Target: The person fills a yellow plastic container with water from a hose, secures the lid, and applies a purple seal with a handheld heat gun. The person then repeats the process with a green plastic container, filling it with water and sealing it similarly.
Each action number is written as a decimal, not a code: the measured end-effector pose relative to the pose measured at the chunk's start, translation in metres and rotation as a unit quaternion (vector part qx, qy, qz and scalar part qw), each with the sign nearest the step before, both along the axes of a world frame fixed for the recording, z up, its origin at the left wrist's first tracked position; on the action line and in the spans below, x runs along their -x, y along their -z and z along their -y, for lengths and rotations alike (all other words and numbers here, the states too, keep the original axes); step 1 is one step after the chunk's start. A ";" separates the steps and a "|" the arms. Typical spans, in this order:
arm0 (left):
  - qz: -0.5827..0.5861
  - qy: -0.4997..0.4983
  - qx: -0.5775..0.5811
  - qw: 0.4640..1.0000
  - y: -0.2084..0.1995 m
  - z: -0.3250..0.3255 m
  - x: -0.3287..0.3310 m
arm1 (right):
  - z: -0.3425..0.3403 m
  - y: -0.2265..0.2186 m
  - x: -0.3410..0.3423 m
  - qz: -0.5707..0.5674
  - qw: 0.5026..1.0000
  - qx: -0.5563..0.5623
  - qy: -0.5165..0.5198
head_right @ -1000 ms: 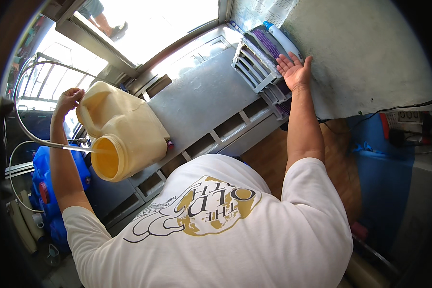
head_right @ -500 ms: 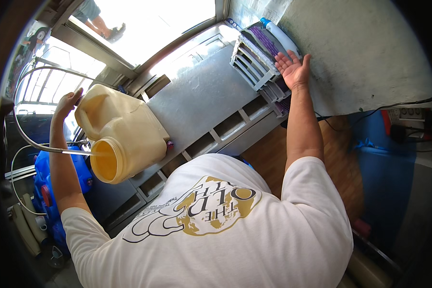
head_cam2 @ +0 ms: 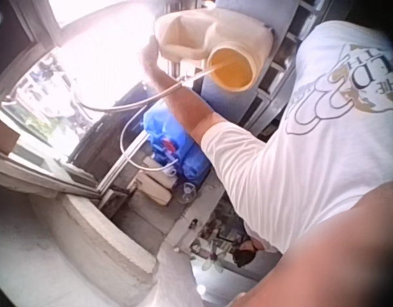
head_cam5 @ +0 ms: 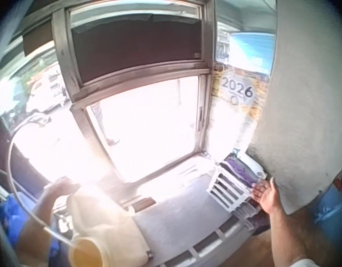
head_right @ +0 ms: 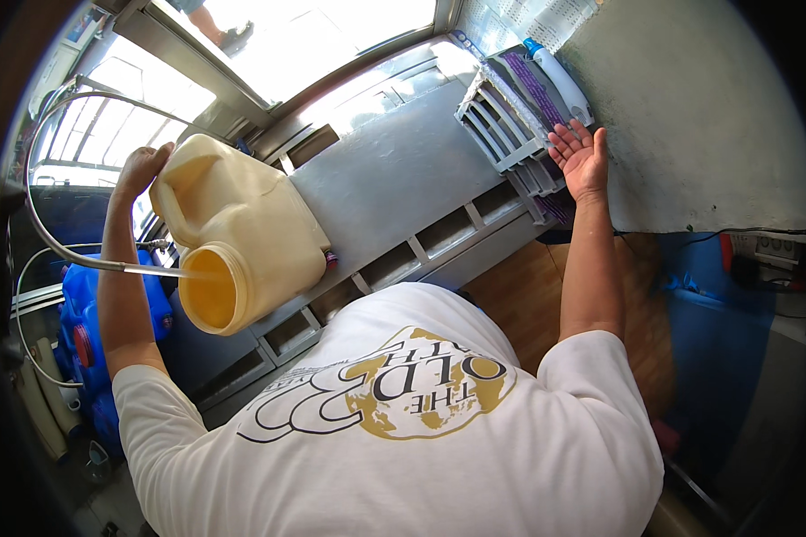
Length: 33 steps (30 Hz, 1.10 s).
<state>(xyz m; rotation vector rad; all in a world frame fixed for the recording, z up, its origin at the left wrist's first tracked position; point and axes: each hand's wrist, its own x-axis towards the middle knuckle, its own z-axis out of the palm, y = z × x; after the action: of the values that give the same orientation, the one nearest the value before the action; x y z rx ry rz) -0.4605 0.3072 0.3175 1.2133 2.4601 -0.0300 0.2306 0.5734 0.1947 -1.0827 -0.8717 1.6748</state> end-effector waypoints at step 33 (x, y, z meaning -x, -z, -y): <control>-0.098 -0.136 -0.103 0.980 0.347 0.326 -0.202 | 0.143 0.065 0.022 0.636 0.614 -0.217 -0.414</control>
<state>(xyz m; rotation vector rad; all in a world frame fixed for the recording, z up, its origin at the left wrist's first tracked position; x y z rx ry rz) -0.2582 -0.0192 -0.0293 0.9792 2.8413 0.1954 0.2082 0.4307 0.1299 -1.5642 -2.8885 0.8678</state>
